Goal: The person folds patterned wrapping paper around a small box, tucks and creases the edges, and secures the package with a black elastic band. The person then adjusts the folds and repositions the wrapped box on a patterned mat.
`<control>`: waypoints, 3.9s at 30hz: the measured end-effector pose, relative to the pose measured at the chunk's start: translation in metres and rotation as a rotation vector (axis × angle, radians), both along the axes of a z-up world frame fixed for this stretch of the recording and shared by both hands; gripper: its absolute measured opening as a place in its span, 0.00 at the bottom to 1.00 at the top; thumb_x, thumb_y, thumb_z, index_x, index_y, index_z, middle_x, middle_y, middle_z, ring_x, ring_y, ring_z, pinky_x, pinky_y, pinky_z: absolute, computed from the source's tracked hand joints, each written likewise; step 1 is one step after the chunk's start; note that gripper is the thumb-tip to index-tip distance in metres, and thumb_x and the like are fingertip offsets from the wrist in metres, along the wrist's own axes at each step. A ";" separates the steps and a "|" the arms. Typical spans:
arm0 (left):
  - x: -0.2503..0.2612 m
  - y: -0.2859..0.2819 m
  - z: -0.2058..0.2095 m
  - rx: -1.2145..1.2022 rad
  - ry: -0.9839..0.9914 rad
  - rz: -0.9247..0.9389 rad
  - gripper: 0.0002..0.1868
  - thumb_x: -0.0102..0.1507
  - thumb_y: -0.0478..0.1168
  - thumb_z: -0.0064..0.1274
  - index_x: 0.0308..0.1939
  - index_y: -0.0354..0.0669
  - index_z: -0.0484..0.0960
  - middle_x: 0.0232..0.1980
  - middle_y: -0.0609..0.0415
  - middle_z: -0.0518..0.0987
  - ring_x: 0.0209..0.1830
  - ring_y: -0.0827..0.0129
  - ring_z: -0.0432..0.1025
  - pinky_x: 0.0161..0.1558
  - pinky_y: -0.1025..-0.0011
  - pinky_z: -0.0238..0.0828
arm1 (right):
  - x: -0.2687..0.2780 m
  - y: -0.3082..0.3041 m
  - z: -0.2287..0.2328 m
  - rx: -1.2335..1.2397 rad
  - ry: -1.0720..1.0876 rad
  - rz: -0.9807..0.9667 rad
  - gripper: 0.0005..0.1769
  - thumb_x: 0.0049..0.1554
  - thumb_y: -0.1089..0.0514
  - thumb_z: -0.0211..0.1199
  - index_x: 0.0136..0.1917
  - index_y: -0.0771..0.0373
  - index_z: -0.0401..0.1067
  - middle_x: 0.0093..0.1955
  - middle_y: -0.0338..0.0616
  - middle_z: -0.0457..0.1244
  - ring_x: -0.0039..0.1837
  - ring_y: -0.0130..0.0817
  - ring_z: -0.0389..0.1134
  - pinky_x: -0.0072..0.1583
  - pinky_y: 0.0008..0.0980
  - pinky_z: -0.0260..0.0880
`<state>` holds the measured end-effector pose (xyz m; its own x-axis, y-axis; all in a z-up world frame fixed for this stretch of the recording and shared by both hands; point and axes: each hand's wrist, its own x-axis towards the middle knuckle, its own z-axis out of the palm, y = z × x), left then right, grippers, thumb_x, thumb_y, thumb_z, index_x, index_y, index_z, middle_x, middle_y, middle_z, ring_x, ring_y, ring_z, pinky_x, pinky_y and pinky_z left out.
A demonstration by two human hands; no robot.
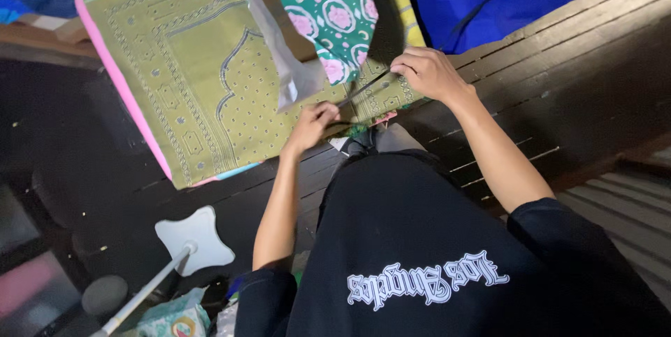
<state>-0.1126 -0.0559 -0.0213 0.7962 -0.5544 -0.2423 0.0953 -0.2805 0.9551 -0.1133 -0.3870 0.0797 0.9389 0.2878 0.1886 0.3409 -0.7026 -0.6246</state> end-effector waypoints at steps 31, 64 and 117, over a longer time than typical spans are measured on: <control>0.071 0.145 -0.008 1.185 -0.305 0.494 0.25 0.51 0.43 0.61 0.53 0.46 0.83 0.55 0.41 0.77 0.59 0.45 0.66 0.61 0.46 0.57 | 0.077 -0.011 -0.102 -0.474 0.424 -0.005 0.13 0.62 0.54 0.60 0.55 0.59 0.80 0.46 0.63 0.70 0.52 0.60 0.71 0.57 0.52 0.69; 0.093 -0.013 0.038 -0.353 0.276 0.617 0.38 0.73 0.60 0.31 0.74 0.32 0.65 0.71 0.50 0.71 0.70 0.68 0.64 0.71 0.69 0.56 | 0.101 0.014 -0.102 0.916 0.760 -0.168 0.42 0.68 0.34 0.32 0.80 0.66 0.53 0.81 0.45 0.53 0.78 0.32 0.52 0.78 0.35 0.44; 0.142 0.009 -0.137 -0.432 0.631 0.637 0.38 0.70 0.63 0.43 0.75 0.40 0.65 0.54 0.48 0.76 0.47 0.61 0.73 0.43 0.59 0.73 | 0.169 -0.001 -0.199 0.912 0.762 -0.162 0.25 0.69 0.48 0.51 0.72 0.64 0.67 0.67 0.46 0.66 0.66 0.35 0.66 0.65 0.36 0.67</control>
